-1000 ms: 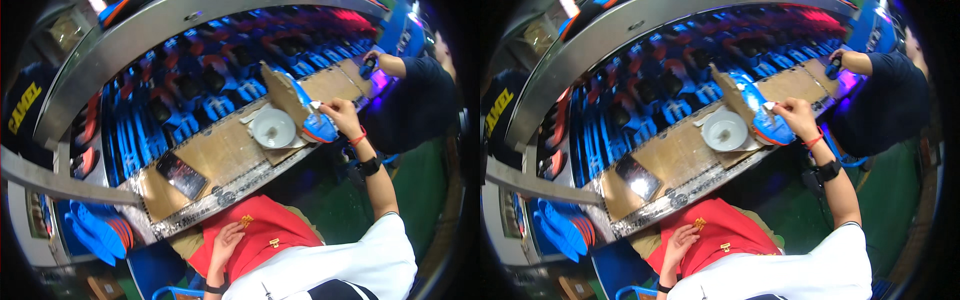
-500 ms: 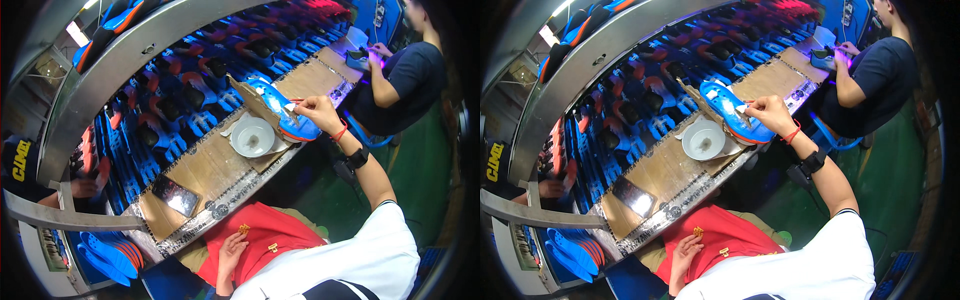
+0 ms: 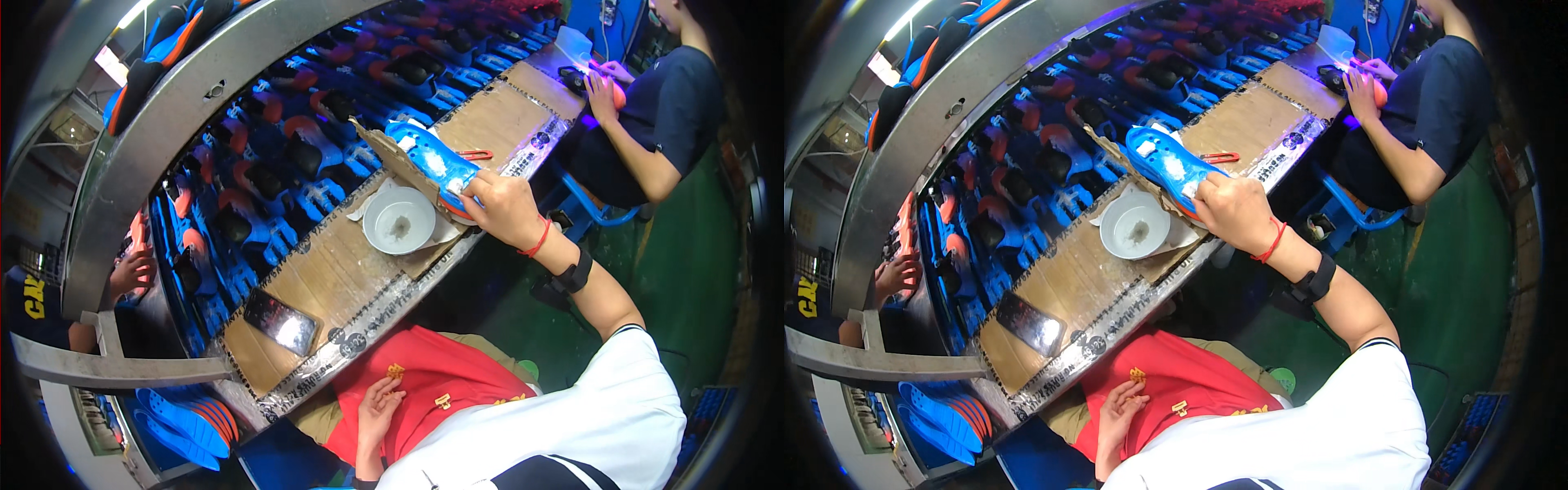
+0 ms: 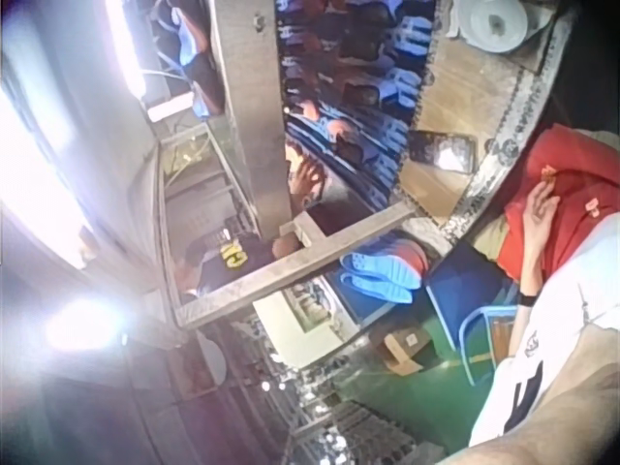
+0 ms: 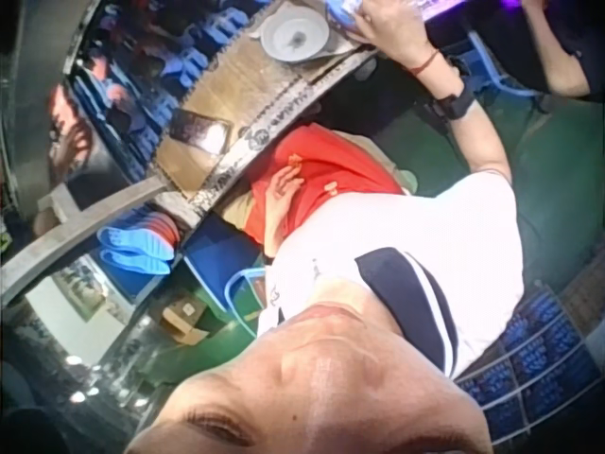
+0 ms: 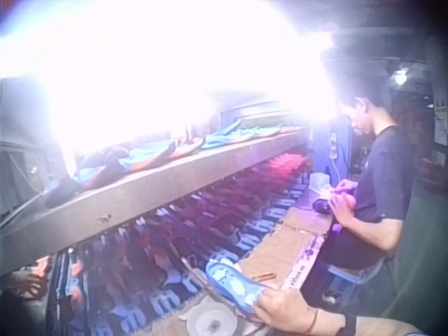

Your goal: Applying adhesive to shoe soles and assembling various components using a brush and pliers.

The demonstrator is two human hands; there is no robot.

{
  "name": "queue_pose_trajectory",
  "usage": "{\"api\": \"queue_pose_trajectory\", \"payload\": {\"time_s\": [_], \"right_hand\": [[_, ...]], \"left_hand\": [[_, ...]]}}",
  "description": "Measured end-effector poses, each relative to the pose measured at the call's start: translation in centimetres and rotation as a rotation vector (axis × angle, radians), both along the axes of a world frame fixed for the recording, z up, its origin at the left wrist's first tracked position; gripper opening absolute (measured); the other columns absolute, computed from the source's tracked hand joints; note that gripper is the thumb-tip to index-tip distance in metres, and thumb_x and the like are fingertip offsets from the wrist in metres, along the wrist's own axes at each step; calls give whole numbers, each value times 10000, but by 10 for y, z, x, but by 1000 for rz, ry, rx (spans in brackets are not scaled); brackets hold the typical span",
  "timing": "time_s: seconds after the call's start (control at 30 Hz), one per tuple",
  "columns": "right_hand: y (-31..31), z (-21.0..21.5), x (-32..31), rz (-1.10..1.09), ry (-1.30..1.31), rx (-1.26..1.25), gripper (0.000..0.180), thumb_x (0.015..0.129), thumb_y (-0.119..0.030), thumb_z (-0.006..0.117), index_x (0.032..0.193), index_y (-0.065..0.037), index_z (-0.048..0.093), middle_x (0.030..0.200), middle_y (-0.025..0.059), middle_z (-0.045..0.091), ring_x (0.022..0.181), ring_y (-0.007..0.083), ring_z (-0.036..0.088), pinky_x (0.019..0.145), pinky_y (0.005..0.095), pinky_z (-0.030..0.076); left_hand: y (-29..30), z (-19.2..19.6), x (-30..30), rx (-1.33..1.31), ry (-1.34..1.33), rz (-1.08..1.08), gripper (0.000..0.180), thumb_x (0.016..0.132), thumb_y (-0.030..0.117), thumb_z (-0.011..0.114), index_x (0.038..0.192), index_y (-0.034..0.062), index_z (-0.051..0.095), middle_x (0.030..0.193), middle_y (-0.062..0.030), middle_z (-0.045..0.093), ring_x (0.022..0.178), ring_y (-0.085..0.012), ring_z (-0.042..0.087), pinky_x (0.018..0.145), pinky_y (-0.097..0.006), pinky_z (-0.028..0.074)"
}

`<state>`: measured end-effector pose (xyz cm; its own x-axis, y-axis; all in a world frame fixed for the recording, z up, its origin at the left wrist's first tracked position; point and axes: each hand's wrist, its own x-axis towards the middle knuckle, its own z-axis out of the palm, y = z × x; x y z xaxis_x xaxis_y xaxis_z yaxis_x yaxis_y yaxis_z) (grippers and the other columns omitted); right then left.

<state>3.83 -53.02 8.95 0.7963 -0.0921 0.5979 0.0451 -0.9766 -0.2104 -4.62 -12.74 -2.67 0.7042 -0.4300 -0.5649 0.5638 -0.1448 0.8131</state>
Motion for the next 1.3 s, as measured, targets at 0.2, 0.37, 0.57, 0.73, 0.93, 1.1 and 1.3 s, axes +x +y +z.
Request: {"api": "queue_pose_trajectory", "payload": {"time_s": [0.2,0.37,0.57,0.73,0.93,1.1,1.3], "right_hand": [[17,-6,-4,-17,80,-80,123,777,-135,699,728,-65,609,711,91,582,597,288,615,522,393,486],[25,-6,-6,-13,86,-130,127,779,-139,702,742,-65,606,720,84,574,599,271,615,521,389,481],[27,-3,-10,17,101,-205,130,810,-116,657,721,-45,595,704,99,591,596,261,644,519,369,506],[25,2,-13,23,138,-221,133,796,-123,674,717,-44,603,707,104,600,609,273,645,535,373,513],[-5,22,-14,-61,171,322,134,758,-162,723,771,-29,727,711,143,672,642,283,663,589,359,509],[-25,33,-26,-59,279,834,209,819,-163,751,840,43,729,702,48,682,646,68,585,598,237,456],[-19,46,-31,-11,352,936,198,836,-150,749,874,43,722,760,34,692,671,58,586,605,213,444]], "left_hand": [[-1,-1,-1,-12,24,18,436,920,-43,573,1331,-50,427,1302,-194,569,1068,-215,636,935,-294,513],[2,-3,-2,-14,10,7,440,921,-41,574,1337,-37,429,1303,-187,571,1062,-213,637,928,-292,516],[1,-6,0,-30,13,5,445,916,-47,568,1337,-42,426,1296,-189,574,1069,-215,636,932,-293,515],[2,-7,0,-37,14,5,445,912,-55,561,1336,-44,427,1293,-190,574,1069,-215,636,936,-294,514],[4,-11,-1,-44,2,-7,445,913,-50,563,1338,-36,433,1289,-185,579,1074,-211,634,944,-297,509],[4,-8,1,-73,2,-1,440,914,-44,569,1335,-29,442,1279,-180,587,1077,-209,632,949,-295,504],[6,-8,3,-46,-15,8,432,917,-43,567,1332,-34,449,1264,-183,593,1063,-231,641,918,-306,526]]}}
